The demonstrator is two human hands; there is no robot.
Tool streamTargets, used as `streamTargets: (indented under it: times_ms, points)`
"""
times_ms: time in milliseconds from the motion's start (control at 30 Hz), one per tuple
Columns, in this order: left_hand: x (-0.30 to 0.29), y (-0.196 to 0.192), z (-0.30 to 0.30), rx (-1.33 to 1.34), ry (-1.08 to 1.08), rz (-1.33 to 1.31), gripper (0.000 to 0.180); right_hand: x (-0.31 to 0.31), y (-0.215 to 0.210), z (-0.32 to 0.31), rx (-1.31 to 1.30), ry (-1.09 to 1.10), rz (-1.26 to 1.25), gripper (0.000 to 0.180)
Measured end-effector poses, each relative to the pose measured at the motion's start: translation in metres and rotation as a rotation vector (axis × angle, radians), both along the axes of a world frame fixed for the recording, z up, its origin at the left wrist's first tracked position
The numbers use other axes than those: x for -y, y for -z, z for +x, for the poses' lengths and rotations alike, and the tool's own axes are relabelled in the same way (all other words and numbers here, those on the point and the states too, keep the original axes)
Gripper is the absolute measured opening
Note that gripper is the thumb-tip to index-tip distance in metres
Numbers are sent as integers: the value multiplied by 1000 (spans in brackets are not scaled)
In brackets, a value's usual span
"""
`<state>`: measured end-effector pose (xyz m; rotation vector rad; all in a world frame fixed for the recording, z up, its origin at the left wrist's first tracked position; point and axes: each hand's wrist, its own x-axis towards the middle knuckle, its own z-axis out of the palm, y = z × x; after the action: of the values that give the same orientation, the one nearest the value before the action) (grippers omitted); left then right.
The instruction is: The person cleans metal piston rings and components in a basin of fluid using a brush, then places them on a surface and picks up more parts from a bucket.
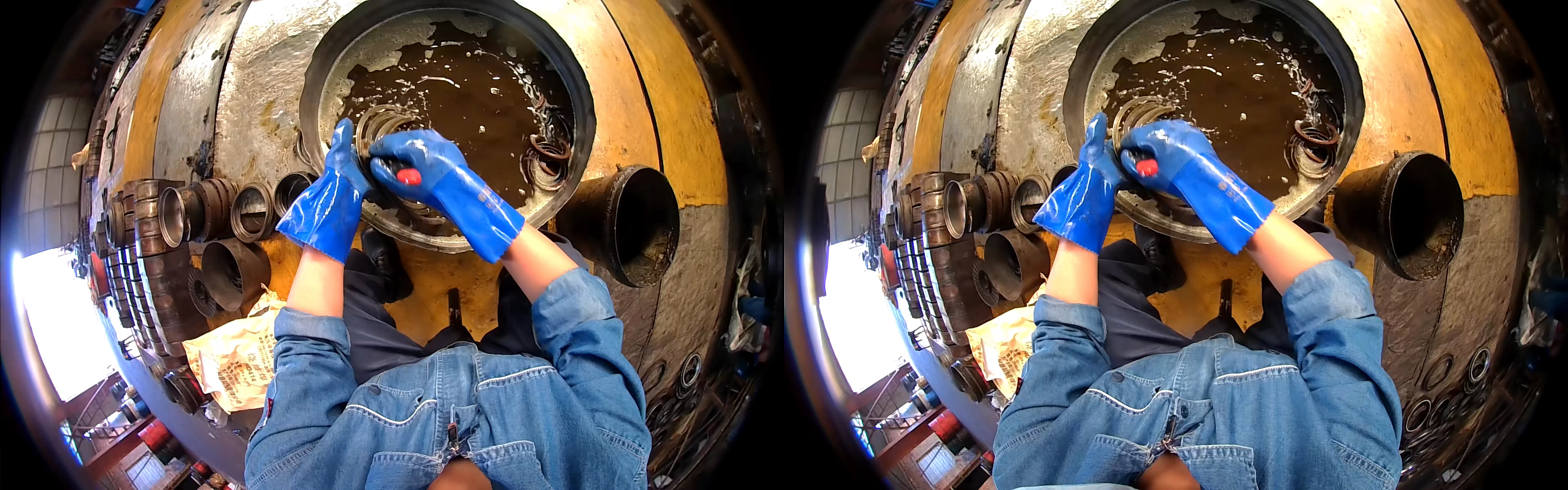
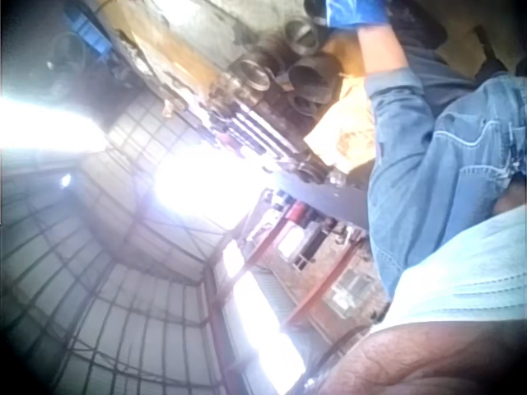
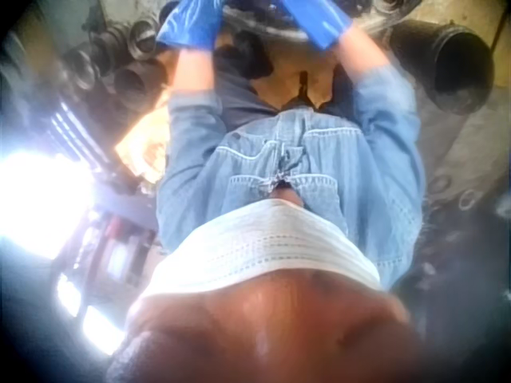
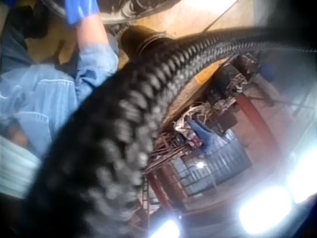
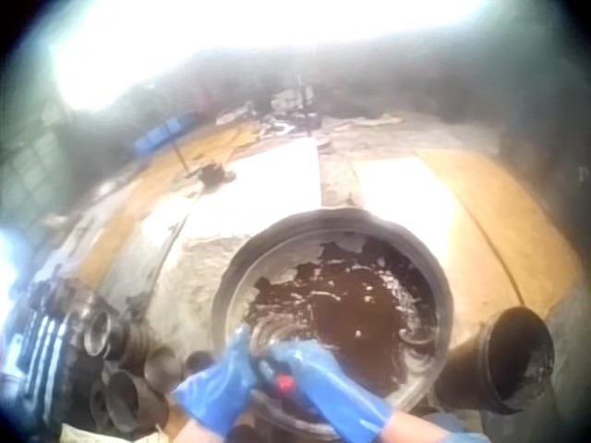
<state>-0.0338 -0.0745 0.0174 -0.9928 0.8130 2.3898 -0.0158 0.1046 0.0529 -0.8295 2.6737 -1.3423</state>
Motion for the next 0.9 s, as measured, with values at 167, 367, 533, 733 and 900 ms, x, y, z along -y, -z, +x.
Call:
streamTargets:
  times_ms: [167,367,533,733,900]
  points:
    - [16,17,0,-226,115,-9,58,-13,2,22,-9,-272,82,22]
    - [21,22,11,-299,278,-76,49,-36,0,34,242,-354,318,28]
    - [15,16,17,-380,316,-206,44,-57,-18,15,651,-311,437,30]
    - [7,7,12,-368,408,-168,51,-83,13,-19,500,232,609,32]
    - [-2,-19,20,-318,436,-325,58,-88,24,-40,667,410,98,34]
